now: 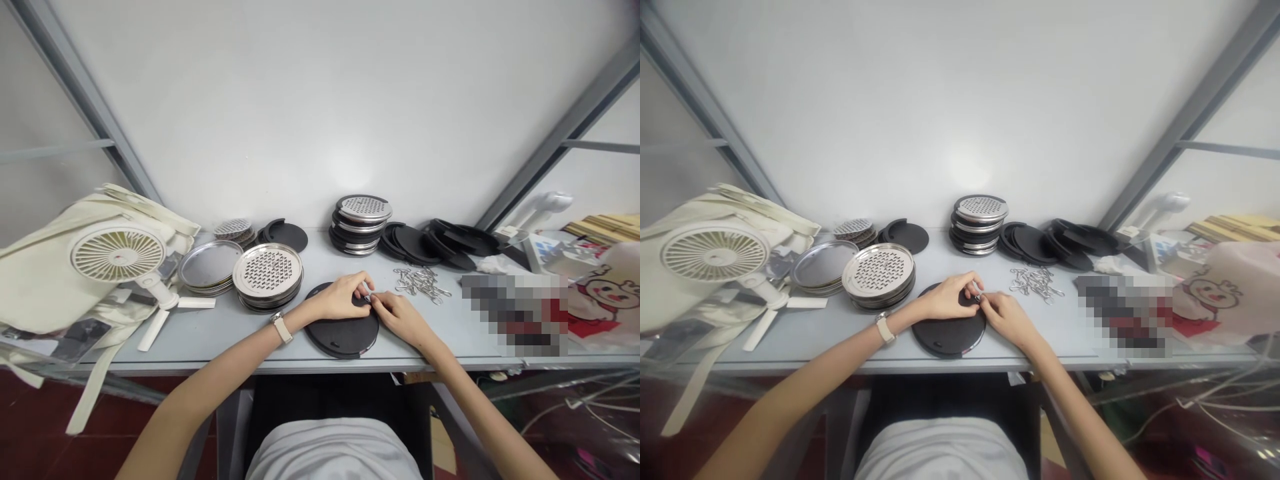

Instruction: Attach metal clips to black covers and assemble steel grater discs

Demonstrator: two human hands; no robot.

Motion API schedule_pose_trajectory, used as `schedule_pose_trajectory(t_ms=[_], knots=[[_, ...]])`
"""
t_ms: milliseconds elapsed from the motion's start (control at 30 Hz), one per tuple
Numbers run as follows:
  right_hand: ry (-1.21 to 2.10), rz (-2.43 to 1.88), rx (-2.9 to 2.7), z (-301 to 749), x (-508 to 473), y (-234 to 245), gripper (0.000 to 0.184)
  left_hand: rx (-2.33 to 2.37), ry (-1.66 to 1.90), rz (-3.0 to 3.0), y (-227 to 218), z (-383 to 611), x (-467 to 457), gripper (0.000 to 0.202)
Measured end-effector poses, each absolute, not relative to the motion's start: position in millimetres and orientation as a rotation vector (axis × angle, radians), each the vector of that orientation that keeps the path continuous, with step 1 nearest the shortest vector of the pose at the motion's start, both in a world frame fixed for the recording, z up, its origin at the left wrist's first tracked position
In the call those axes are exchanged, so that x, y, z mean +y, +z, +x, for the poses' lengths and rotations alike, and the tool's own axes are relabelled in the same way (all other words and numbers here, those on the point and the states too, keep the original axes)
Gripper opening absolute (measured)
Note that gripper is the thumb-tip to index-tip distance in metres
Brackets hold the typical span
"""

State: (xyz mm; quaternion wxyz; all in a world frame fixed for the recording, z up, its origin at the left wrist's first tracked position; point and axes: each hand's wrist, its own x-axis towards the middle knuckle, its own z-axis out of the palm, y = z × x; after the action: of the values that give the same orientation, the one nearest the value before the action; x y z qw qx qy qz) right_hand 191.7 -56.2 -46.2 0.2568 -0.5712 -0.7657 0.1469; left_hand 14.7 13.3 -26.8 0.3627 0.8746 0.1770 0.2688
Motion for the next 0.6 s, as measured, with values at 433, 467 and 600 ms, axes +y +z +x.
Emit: schedule_pose_trajectory(t_ms=[433,467,600], knots=[[0.425,-1.547,-2.075,192.6,-56.4,-46.9,0.039,0.482,0.644,2.229,-25.1,13.9,12.8,0.040],[0.418,-1.548,-2.072,192.5,-55.9,-47.6,0.038,0.477,0.646,2.228,-25.0,13.9,12.8,0.039],[0.394,-1.605,-2.046,192.0,-54.9,-49.7,0.035,0.461,0.647,2.222,-24.4,14.1,12.9,0.037]])
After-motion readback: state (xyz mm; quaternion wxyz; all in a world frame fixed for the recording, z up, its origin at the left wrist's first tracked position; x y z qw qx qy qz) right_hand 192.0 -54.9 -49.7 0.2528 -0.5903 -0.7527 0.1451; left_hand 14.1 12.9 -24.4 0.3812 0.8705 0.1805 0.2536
